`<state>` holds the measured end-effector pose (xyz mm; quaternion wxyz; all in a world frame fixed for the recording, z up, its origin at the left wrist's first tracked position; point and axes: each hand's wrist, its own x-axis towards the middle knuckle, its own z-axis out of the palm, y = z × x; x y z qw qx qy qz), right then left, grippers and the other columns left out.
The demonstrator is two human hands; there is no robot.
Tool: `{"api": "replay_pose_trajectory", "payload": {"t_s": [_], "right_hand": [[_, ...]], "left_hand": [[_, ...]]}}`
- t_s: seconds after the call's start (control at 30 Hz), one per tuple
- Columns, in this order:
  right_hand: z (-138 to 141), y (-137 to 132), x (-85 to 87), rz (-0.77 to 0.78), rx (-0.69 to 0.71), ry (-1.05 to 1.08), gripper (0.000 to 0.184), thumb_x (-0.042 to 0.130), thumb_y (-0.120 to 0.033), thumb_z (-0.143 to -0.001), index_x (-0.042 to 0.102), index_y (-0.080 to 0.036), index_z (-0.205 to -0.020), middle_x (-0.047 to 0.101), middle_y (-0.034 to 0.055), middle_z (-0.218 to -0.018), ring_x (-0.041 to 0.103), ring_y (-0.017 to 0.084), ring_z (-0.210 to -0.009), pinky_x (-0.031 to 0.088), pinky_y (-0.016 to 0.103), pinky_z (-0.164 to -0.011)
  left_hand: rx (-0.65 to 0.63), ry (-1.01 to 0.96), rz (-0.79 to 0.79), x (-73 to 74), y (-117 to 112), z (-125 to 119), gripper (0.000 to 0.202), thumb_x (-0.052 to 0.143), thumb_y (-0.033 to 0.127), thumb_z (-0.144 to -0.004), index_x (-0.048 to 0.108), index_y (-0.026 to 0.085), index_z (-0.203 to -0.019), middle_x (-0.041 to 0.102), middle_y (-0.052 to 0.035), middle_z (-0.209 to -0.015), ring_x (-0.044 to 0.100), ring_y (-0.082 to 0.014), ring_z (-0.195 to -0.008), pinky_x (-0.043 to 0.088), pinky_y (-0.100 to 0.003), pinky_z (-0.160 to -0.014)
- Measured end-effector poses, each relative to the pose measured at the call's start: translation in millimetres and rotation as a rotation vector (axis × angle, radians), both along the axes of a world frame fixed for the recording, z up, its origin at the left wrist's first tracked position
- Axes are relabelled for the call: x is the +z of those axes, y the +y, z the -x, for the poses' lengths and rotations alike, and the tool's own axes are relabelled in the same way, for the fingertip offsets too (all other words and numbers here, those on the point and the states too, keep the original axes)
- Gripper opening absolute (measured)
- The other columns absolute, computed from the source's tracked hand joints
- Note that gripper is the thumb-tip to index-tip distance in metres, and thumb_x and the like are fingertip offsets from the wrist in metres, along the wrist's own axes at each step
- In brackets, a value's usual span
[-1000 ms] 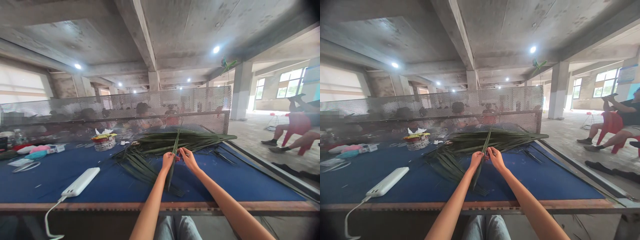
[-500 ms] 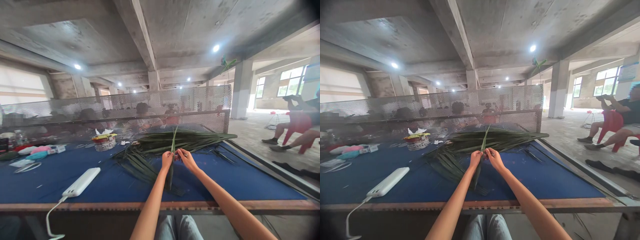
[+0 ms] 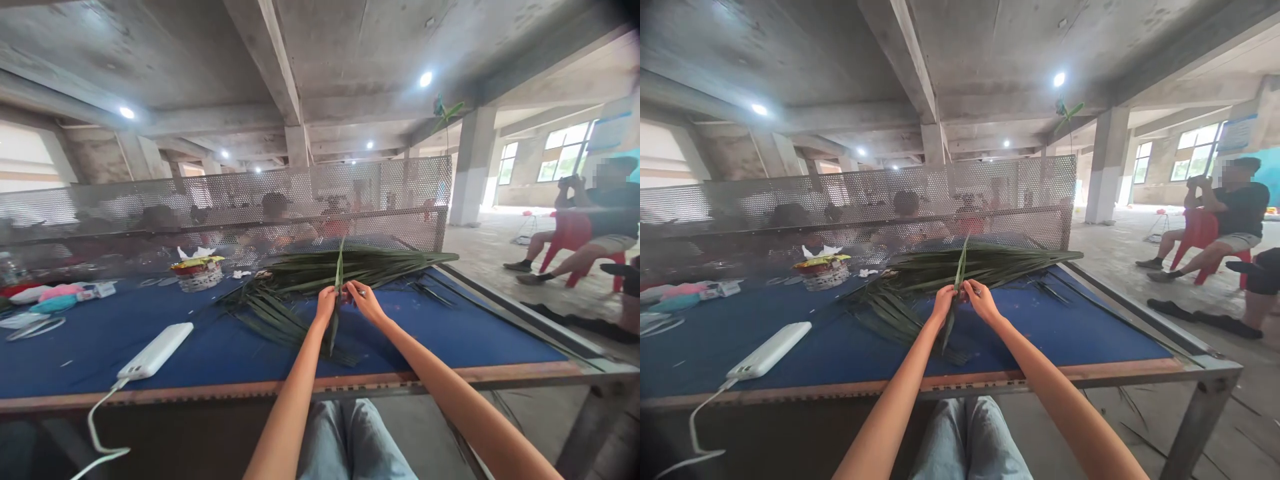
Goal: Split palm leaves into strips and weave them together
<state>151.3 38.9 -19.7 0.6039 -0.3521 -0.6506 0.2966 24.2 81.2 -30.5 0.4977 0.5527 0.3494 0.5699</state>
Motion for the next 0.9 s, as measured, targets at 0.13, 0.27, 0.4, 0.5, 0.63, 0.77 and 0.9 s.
{"api": "replay_pose_trajectory", "payload": {"t_s": [0.13, 0.27, 0.4, 0.5, 0.63, 0.77, 0.9], "right_hand": [[-0.8, -2.8, 1.9, 0.003, -0.008, 0.025, 0.051, 0.045, -0.065, -0.082, 0.061, -0.017, -0.083, 0.055, 0.0003, -0.061, 0.05, 0.013, -0.055, 0.04, 0.024, -0.049], [-1.4, -4.2, 3.0, 0.01, 0.007, 0.028, 0.049, 0.045, -0.064, -0.083, 0.06, -0.018, -0.083, 0.055, 0.0, -0.062, 0.051, 0.013, -0.055, 0.041, 0.025, -0.051], [-2.8, -1.4, 1.8, -0.01, -0.005, 0.019, 0.049, 0.046, -0.064, -0.082, 0.061, -0.017, -0.081, 0.054, -0.0003, -0.06, 0.051, 0.013, -0.055, 0.042, 0.025, -0.053], [-4.2, 2.1, 0.5, -0.018, -0.023, 0.011, 0.051, 0.045, -0.065, -0.082, 0.061, -0.017, -0.079, 0.055, 0.0006, -0.061, 0.051, 0.013, -0.056, 0.041, 0.024, -0.052], [-5.3, 5.2, -0.8, -0.018, -0.023, -0.001, 0.051, 0.045, -0.065, -0.083, 0.061, -0.017, -0.077, 0.055, 0.0009, -0.059, 0.051, 0.013, -0.054, 0.04, 0.024, -0.049], [-5.6, 6.6, -2.1, -0.011, -0.031, 0.008, 0.05, 0.044, -0.064, -0.083, 0.059, -0.017, -0.075, 0.054, 0.0004, -0.055, 0.05, 0.014, -0.052, 0.039, 0.024, -0.048], [-6.3, 8.2, -3.7, -0.014, -0.033, -0.008, 0.051, 0.044, -0.065, -0.083, 0.06, -0.017, -0.074, 0.054, 0.0005, -0.055, 0.05, 0.014, -0.053, 0.04, 0.024, -0.049]], "left_hand": [[-0.01, 0.009, -0.023, 1.8, -5.2, -2.3, 0.013, 0.061, 0.021, -0.07, 0.067, 0.014, -0.079, 0.068, -0.0022, -0.065, 0.063, -0.0152, -0.057, 0.051, -0.026, -0.06], [0.024, 0.098, -0.037, -1.0, -4.7, -2.1, 0.019, 0.06, 0.028, -0.076, 0.062, 0.013, -0.064, 0.064, -0.0031, -0.054, 0.061, -0.0166, -0.052, 0.049, -0.027, -0.057], [0.044, 0.08, -0.044, -4.8, -0.3, -1.2, 0.02, 0.059, 0.029, -0.078, 0.062, 0.013, -0.067, 0.066, -0.0048, -0.058, 0.063, -0.0179, -0.053, 0.05, -0.029, -0.06], [0.031, 0.055, -0.029, -5.7, 0.7, -1.6, 0.018, 0.06, 0.027, -0.078, 0.06, 0.014, -0.067, 0.065, -0.0036, -0.055, 0.063, -0.0173, -0.051, 0.051, -0.03, -0.06], [0.014, 0.038, -0.018, -5.3, -0.6, -2.0, 0.018, 0.061, 0.026, -0.077, 0.057, 0.015, -0.063, 0.065, -0.0024, -0.054, 0.063, -0.0161, -0.049, 0.051, -0.027, -0.057], [-0.012, 0.038, -0.006, -5.6, -1.4, -1.3, 0.017, 0.061, 0.026, -0.077, 0.057, 0.015, -0.064, 0.065, -0.0027, -0.053, 0.062, -0.0157, -0.048, 0.051, -0.027, -0.056], [-0.007, 0.073, 0.005, -5.9, -1.8, -0.2, 0.017, 0.059, 0.024, -0.079, 0.057, 0.015, -0.064, 0.066, -0.0038, -0.054, 0.063, -0.0165, -0.049, 0.05, -0.028, -0.057]]}}
